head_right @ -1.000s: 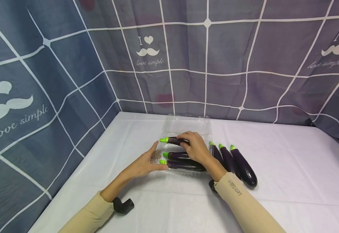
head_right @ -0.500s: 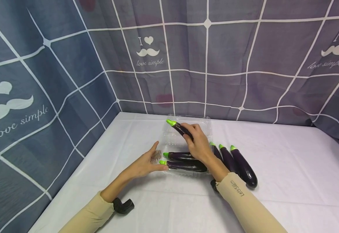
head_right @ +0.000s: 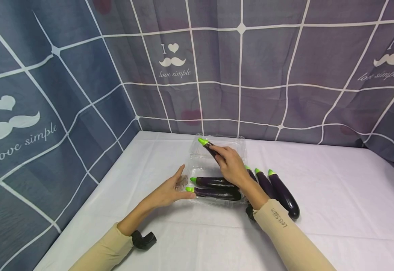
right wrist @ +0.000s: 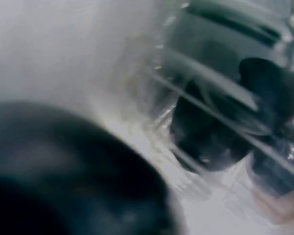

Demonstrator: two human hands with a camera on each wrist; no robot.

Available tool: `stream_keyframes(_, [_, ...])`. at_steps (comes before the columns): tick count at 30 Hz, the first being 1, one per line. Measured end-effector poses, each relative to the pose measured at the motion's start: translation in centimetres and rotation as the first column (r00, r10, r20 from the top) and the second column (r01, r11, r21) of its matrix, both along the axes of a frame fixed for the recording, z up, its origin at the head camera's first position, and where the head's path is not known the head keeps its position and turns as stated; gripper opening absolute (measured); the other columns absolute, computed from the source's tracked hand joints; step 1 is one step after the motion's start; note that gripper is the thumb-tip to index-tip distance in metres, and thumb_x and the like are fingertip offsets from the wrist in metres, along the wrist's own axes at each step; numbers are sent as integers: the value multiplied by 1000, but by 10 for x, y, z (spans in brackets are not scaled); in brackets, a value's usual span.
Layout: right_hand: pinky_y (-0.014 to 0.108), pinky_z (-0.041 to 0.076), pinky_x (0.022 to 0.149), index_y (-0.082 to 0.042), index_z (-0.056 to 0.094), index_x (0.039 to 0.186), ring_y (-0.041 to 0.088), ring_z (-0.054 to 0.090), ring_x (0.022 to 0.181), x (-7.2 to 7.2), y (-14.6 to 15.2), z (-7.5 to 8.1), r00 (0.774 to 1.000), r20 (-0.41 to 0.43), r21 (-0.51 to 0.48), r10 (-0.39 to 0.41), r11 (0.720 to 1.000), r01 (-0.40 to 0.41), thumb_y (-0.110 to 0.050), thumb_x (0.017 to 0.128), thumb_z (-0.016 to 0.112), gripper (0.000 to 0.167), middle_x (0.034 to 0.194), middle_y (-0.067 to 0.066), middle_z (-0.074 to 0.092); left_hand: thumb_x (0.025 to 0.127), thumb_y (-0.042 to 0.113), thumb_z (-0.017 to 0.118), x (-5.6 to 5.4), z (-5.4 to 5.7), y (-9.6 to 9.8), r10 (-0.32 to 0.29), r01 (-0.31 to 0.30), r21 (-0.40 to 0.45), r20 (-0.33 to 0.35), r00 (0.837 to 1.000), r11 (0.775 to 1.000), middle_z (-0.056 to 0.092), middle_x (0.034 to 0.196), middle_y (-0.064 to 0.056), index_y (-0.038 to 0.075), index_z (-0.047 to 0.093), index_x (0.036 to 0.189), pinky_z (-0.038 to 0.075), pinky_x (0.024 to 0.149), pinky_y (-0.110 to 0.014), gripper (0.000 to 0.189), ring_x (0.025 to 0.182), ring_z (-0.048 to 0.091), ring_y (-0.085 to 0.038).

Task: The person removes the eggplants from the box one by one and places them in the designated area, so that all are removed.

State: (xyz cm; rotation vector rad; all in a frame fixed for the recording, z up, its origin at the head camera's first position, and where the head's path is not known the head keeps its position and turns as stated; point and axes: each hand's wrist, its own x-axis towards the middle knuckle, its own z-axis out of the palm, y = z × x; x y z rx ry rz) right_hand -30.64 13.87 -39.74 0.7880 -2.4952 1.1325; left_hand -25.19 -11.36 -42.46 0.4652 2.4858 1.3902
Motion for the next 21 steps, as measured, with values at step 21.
stream_keyframes(21, [52,44,91,-6,57,137,37,52,119,13,11,12,970,241,-62,19,998,-4,3,92,54,46,137,18,55,79,47,82,0,0,1,10,-10,-19,0,1000,1000,29,157,-16,8,1,159,26,113,-48,120,143,27,-24])
